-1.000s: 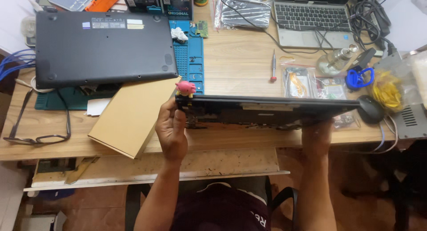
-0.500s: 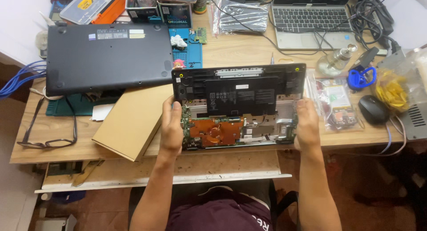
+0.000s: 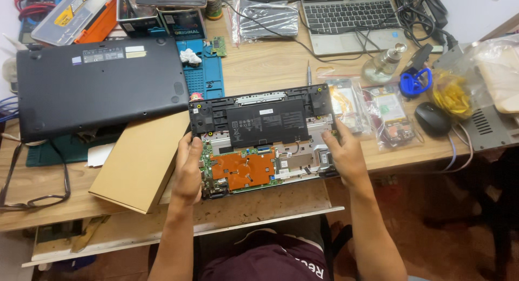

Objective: The person disassembles a laptop by removing the back cover and unscrewing internal components. They use a screwdriver to remove screws from the battery and other parts, then lift out the battery and place it on the desk. Finally, they open a box containing a new battery and remove it from its packaging.

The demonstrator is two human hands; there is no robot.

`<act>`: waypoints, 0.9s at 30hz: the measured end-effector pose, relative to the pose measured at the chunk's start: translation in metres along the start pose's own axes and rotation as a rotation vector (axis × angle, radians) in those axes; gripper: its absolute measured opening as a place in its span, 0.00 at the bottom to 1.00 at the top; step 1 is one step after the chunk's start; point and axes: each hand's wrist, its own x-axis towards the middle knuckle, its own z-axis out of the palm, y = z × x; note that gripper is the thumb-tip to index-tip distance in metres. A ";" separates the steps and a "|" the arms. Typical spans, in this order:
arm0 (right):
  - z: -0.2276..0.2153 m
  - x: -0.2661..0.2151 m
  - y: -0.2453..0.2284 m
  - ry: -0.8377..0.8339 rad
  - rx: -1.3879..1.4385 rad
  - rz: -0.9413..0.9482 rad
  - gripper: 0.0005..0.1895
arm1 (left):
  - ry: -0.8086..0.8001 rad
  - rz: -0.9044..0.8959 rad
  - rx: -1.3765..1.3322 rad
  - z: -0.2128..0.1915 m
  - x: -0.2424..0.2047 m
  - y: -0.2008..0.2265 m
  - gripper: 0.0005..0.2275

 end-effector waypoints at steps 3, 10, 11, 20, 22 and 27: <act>0.002 -0.002 0.003 0.044 -0.072 -0.016 0.24 | -0.013 0.026 -0.009 0.003 0.002 0.001 0.26; -0.003 -0.001 0.018 0.092 -0.229 -0.035 0.26 | -0.030 0.042 0.047 0.003 0.000 -0.002 0.27; -0.002 -0.002 0.017 0.097 -0.248 -0.035 0.26 | -0.038 0.043 0.059 0.001 -0.001 -0.003 0.26; -0.002 -0.002 0.029 0.121 -0.392 -0.125 0.28 | -0.010 0.005 0.307 -0.007 0.004 -0.022 0.35; -0.005 0.002 0.038 0.122 -0.385 -0.140 0.28 | -0.004 0.009 0.331 -0.010 0.006 -0.022 0.35; -0.004 0.003 0.044 0.155 -0.343 -0.156 0.28 | -0.018 -0.007 0.469 -0.025 0.017 -0.027 0.31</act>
